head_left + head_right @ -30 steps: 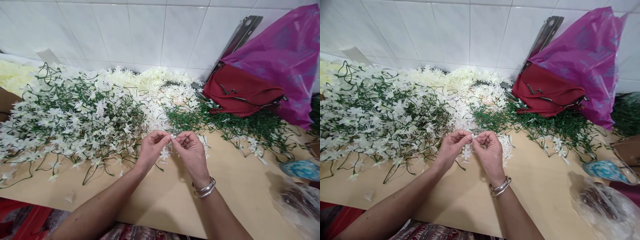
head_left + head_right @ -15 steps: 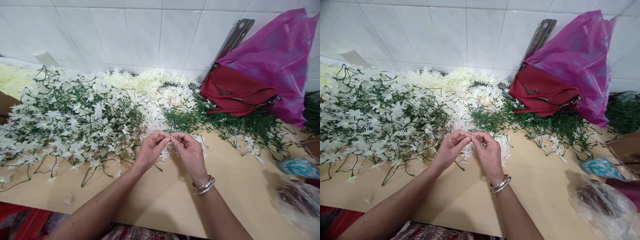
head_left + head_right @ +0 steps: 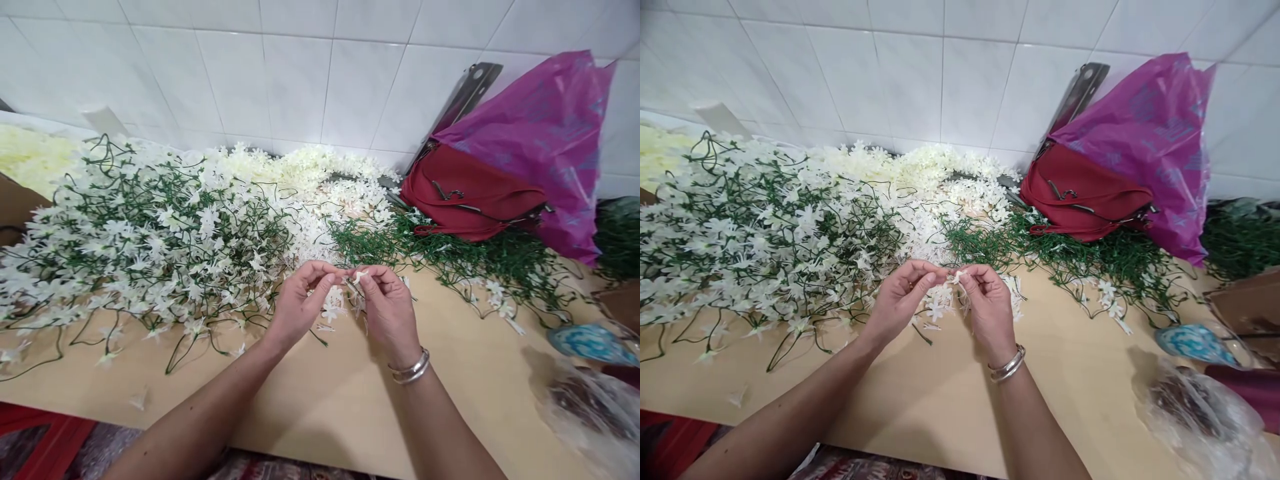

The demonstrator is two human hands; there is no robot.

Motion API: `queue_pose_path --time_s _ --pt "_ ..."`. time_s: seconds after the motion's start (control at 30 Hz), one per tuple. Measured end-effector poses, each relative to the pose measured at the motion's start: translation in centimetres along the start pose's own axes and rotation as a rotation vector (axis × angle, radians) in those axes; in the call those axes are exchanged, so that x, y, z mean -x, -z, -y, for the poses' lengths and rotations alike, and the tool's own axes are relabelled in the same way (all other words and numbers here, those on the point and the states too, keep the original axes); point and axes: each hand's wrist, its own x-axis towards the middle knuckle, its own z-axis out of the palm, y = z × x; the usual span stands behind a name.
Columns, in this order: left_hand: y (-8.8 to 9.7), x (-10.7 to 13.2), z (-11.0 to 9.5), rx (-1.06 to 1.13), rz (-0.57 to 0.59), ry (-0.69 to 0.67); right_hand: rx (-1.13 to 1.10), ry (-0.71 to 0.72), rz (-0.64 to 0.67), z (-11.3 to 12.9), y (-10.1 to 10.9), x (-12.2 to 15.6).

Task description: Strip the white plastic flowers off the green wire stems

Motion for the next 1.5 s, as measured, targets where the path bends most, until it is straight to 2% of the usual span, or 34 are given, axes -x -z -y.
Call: queue_pose_path --time_s 0.17,0.33,0.4,0.47,0.57,0.67,0.77,0.87,1.03,1.3,1.5 --pt "1.0 -0.5 -0.9 -0.061 -0.069 -0.029 -0.083 -0.102 -0.007 0.3 0.3 -0.5" --pt "0.7 -0.3 -1.7 -0.253 -0.03 -0.105 -0.092 -0.183 0.008 0.3 0.0 -0.4" --pt "0.1 0.0 -1.7 -0.324 0.017 -0.15 -0.087 -0.167 -0.004 0.2 -0.3 -0.2" --pt "-0.6 0.3 -1.4 -0.333 0.005 -0.15 -0.027 -0.117 -0.039 0.0 -0.6 0.1" --pt "-1.0 0.4 -0.6 -0.23 -0.065 -0.051 0.142 -0.029 -0.083 0.1 -0.9 0.6" --pt "-0.8 0.1 0.2 -0.062 -0.103 0.053 0.264 0.007 -0.065 0.4 -1.1 0.9" --pt "-0.5 -0.4 0.4 0.041 -0.132 0.102 0.285 0.009 -0.038 0.6 -1.3 1.0" --pt "-0.5 -0.4 0.2 0.066 -0.108 0.128 0.292 0.037 -0.059 0.7 -1.5 1.0" --pt "-0.8 0.1 0.2 0.001 -0.105 0.088 0.319 0.121 -0.047 0.4 -1.1 0.9" --pt "-0.2 0.3 0.7 -0.084 -0.049 0.016 0.129 0.011 0.042 -0.4 -0.2 0.4" --pt "-0.4 0.7 0.3 -0.055 0.001 -0.08 0.142 0.162 0.036 0.4 0.0 0.4"
